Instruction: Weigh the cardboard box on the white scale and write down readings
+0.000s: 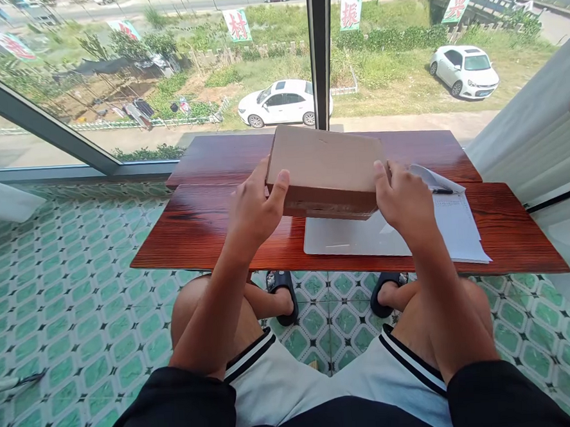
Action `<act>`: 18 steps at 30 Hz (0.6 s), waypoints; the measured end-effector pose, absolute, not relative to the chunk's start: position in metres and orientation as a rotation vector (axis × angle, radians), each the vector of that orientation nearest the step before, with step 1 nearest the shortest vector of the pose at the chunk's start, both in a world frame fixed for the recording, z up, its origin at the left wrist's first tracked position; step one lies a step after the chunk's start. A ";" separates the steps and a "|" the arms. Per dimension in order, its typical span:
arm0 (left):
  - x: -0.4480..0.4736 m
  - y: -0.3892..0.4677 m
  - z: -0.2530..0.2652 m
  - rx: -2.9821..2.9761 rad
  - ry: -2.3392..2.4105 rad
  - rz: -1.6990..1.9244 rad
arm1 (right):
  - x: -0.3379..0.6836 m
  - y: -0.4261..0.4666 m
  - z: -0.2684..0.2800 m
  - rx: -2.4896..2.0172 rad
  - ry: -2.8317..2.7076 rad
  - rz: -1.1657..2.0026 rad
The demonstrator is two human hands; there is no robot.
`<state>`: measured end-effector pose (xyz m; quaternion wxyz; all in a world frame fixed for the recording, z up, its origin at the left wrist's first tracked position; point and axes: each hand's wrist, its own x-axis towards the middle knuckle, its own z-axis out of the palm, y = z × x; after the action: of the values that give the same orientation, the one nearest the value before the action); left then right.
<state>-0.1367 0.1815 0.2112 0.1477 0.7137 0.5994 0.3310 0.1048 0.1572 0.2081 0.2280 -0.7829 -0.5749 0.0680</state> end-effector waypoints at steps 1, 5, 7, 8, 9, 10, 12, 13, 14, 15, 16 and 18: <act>-0.141 0.181 0.214 2.048 1.773 0.957 | 0.100 0.158 0.207 -2.143 -1.601 0.193; -0.155 0.177 0.222 2.039 1.949 0.954 | 0.082 0.158 0.202 -2.048 -1.648 0.202; -0.161 0.176 0.226 2.028 2.021 0.965 | 0.075 0.159 0.200 -1.992 -1.665 0.201; -0.164 0.175 0.228 2.023 2.049 0.978 | 0.071 0.159 0.199 -1.957 -1.674 0.203; -0.167 0.175 0.230 2.017 2.073 0.993 | 0.068 0.159 0.198 -1.918 -1.681 0.210; -0.170 0.175 0.232 2.009 2.094 1.009 | 0.064 0.159 0.196 -1.877 -1.687 0.223; -0.176 0.175 0.235 1.984 2.136 1.043 | 0.058 0.159 0.192 -1.793 -1.698 0.262; -0.179 0.175 0.237 1.967 2.161 1.065 | 0.054 0.159 0.190 -1.750 -1.704 0.283; -0.183 0.176 0.238 1.951 2.186 1.088 | 0.051 0.159 0.188 -1.709 -1.710 0.299; -0.186 0.176 0.239 1.937 2.208 1.108 | 0.047 0.159 0.185 -1.673 -1.718 0.310; -0.190 0.176 0.240 1.926 2.225 1.123 | 0.044 0.158 0.182 -1.642 -1.727 0.319; -0.197 0.176 0.242 1.913 2.248 1.140 | 0.037 0.158 0.176 -1.597 -1.749 0.338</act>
<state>-0.1965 0.1758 0.2416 -0.0113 0.6045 0.7103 0.3603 0.0374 0.1576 0.1762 0.3660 -0.6211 -0.6804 0.1316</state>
